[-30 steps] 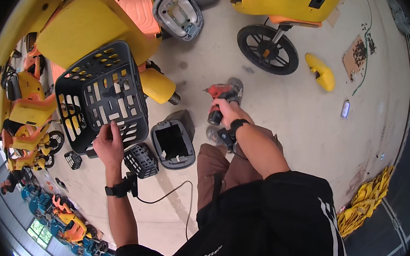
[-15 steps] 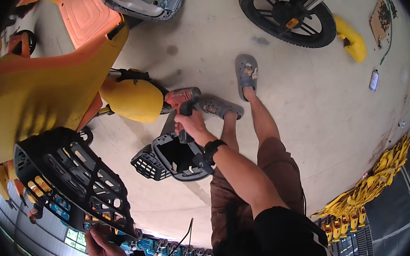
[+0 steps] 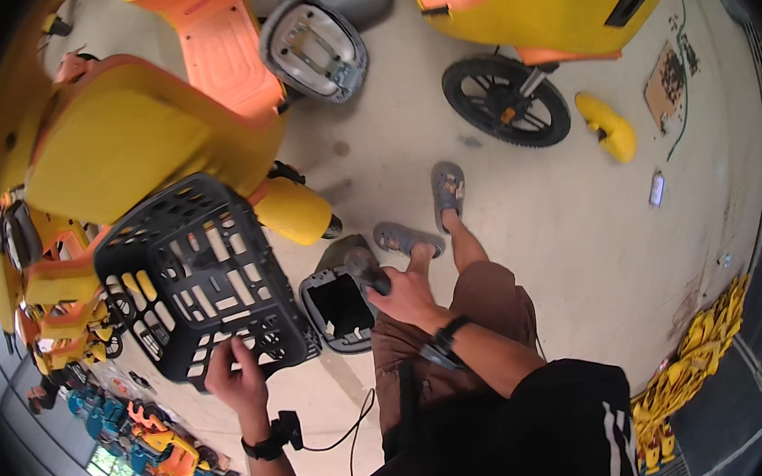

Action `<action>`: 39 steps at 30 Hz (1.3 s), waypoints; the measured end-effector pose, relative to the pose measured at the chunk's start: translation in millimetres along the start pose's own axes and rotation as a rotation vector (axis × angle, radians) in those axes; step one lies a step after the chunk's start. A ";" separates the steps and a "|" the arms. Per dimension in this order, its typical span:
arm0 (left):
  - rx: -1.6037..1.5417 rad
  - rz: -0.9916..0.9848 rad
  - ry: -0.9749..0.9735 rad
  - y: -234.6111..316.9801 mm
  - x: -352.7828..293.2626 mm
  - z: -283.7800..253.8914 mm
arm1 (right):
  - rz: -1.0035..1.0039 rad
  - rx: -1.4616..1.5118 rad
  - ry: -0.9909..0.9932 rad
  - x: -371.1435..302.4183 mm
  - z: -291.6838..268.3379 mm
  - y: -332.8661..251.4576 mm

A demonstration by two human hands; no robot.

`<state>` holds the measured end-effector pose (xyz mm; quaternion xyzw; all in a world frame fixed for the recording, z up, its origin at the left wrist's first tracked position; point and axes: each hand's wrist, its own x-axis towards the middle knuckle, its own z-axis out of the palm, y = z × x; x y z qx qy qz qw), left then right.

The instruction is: The person removes a fender and a plastic basket from a yellow scooter using a drill and then uses the drill to secure the front fender of the same scooter.

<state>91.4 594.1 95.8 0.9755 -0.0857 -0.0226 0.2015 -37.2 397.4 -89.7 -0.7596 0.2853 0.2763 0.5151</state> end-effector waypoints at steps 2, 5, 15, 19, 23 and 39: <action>-0.048 0.023 0.040 1.4 2.2 4.2 | -0.262 -0.078 0.119 -45.0 -66.2 -18.3; -0.064 0.023 0.052 4.2 5.2 -4.4 | -0.708 -0.207 0.217 -101.6 -145.3 -63.2; -0.599 -0.241 -0.078 -14.0 2.6 -6.7 | -0.841 -0.281 0.010 -161.9 -127.9 -216.6; -1.403 -0.348 -0.323 38.7 17.6 -65.6 | -0.931 -0.386 0.093 -131.9 -124.7 -245.1; -1.239 -0.121 -0.118 94.5 61.8 -85.9 | -1.052 -0.424 0.220 -84.0 -146.5 -293.6; -0.994 -0.266 0.068 143.3 209.1 -61.6 | -1.082 -0.029 -0.175 81.9 -205.8 -354.7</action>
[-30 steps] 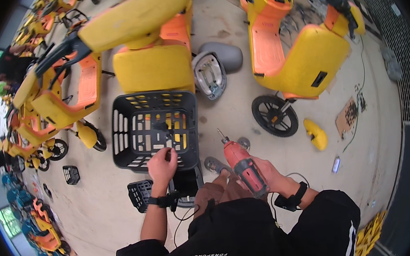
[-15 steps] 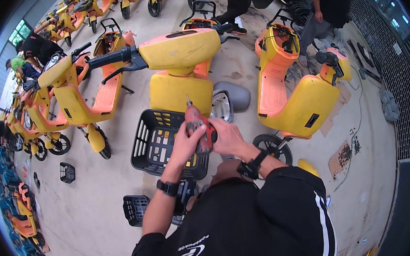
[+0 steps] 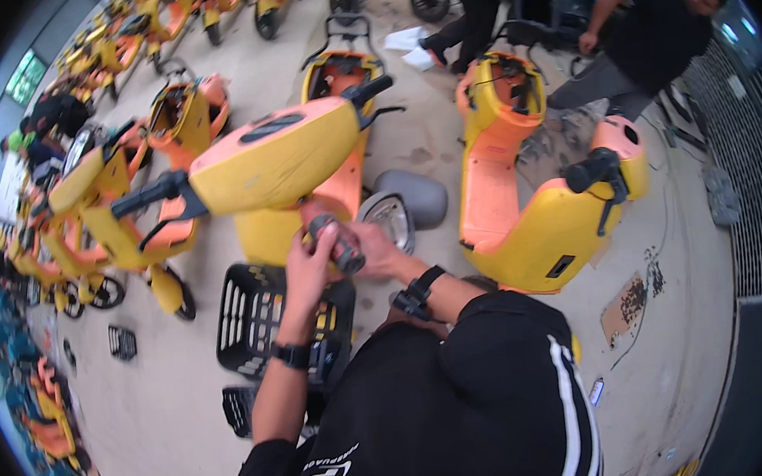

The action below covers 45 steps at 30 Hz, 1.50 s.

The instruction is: The person removes a fender and a plastic basket from a yellow scooter using a drill and then uses the drill to secure the front fender of the same scooter.

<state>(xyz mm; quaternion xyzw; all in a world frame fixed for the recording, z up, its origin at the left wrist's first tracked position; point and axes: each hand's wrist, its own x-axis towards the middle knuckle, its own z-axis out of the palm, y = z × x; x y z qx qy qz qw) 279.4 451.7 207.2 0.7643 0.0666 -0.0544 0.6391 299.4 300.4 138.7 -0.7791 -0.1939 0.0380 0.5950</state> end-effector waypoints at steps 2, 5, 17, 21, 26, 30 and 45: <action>-0.144 -0.131 -0.039 12.9 -10.0 -7.4 | -0.106 0.096 0.046 -2.7 6.1 10.4; -0.311 -0.119 0.099 -10.5 -0.5 -30.5 | 0.133 0.628 -0.015 -8.4 17.3 -3.3; -0.051 0.377 0.718 -22.1 42.2 -77.7 | 0.401 1.164 0.017 3.1 22.4 -24.2; 0.678 1.259 1.020 39.1 65.1 -120.5 | 0.376 1.174 0.059 5.8 27.8 -34.9; 1.045 0.742 0.535 98.0 95.3 -164.3 | 0.426 1.223 0.152 4.5 42.9 -52.8; 1.156 0.711 0.487 89.0 103.5 -160.6 | 0.441 1.249 0.222 6.0 54.6 -62.6; 0.775 1.137 0.579 74.2 97.5 -168.0 | 0.467 1.155 0.240 4.2 51.7 -72.4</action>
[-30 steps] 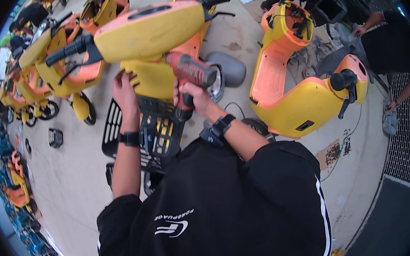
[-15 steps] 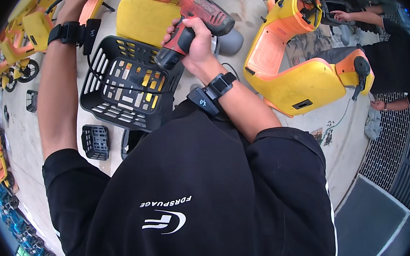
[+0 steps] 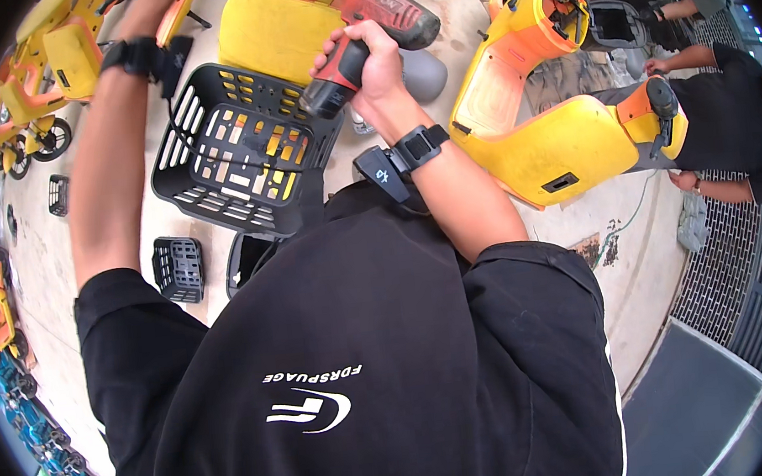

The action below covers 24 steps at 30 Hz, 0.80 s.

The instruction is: The person removes a fender and a plastic basket from a yellow scooter using a drill and then uses the drill to secure the front fender of the same scooter.

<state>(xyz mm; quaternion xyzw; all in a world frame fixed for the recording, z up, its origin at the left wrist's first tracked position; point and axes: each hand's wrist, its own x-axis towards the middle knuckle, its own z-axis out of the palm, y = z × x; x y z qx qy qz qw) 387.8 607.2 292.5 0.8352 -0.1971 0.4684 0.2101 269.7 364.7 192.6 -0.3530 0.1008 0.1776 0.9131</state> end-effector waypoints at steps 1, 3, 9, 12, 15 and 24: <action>0.016 -0.070 0.083 18.8 -8.7 -2.0 | 0.009 0.012 -0.030 1.3 -9.1 -3.6; -0.354 -0.372 0.316 55.7 -41.9 14.6 | -0.016 0.008 -0.051 1.2 -28.1 -14.9; -1.373 -1.591 -0.185 104.4 -117.9 76.4 | 0.028 -0.115 -0.151 5.5 -35.5 -28.5; -1.695 -1.686 -0.017 109.4 -97.9 102.2 | -0.003 -0.290 -0.176 7.6 -42.1 -36.3; -1.673 -1.662 -0.011 112.0 -84.7 115.8 | -0.010 -0.405 -0.202 3.4 -54.5 -45.6; -1.301 -1.636 0.019 107.9 -120.2 47.0 | 0.026 -0.522 -0.445 -43.0 -70.8 -55.1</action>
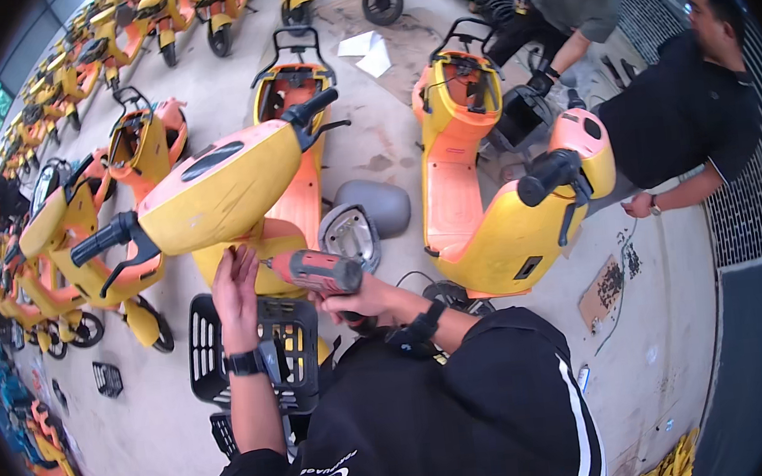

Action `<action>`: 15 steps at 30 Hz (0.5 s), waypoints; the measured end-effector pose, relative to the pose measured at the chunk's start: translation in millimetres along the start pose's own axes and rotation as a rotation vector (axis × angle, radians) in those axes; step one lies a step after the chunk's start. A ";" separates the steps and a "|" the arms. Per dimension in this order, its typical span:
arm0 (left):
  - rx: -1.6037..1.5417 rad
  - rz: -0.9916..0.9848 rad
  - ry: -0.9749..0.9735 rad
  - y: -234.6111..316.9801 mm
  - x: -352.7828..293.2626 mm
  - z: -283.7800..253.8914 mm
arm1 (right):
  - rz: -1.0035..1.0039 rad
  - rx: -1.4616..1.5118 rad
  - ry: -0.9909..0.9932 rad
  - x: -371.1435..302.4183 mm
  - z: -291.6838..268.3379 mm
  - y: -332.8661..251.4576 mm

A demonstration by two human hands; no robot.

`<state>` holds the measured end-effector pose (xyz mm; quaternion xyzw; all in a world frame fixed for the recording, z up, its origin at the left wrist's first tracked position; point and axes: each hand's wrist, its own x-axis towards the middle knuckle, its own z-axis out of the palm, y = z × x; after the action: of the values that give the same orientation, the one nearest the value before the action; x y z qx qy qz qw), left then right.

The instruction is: The person removes a fender and a plastic basket from a yellow scooter using a drill and then uses the drill to secure the front fender of the same scooter.

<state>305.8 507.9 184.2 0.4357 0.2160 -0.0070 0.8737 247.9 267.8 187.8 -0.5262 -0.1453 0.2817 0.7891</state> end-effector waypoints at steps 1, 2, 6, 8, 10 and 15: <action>0.034 0.062 0.049 11.6 -18.7 -9.1 | 0.083 -0.013 0.031 -12.1 3.5 -10.7; 0.066 0.096 0.044 24.7 -39.0 -23.9 | 0.138 -0.075 0.055 -21.8 -2.0 -5.3; 0.338 0.258 0.289 55.9 -118.4 -118.5 | 0.115 -0.549 0.111 -27.1 -1.5 -14.5; 0.494 0.228 0.496 52.7 -154.0 -181.1 | 0.121 -0.673 0.089 -22.6 1.7 -1.4; 0.589 0.090 0.641 40.9 -191.4 -240.6 | 0.218 -0.847 0.056 -20.6 11.1 14.7; 1.431 -0.104 0.634 -65.8 -229.7 -396.6 | 0.118 -1.075 -0.021 -8.0 67.9 46.5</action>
<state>-63.0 729.9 13.5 0.8633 0.4183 -0.0606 0.2757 192.3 327.2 173.3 -0.8602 -0.2468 0.2168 0.3900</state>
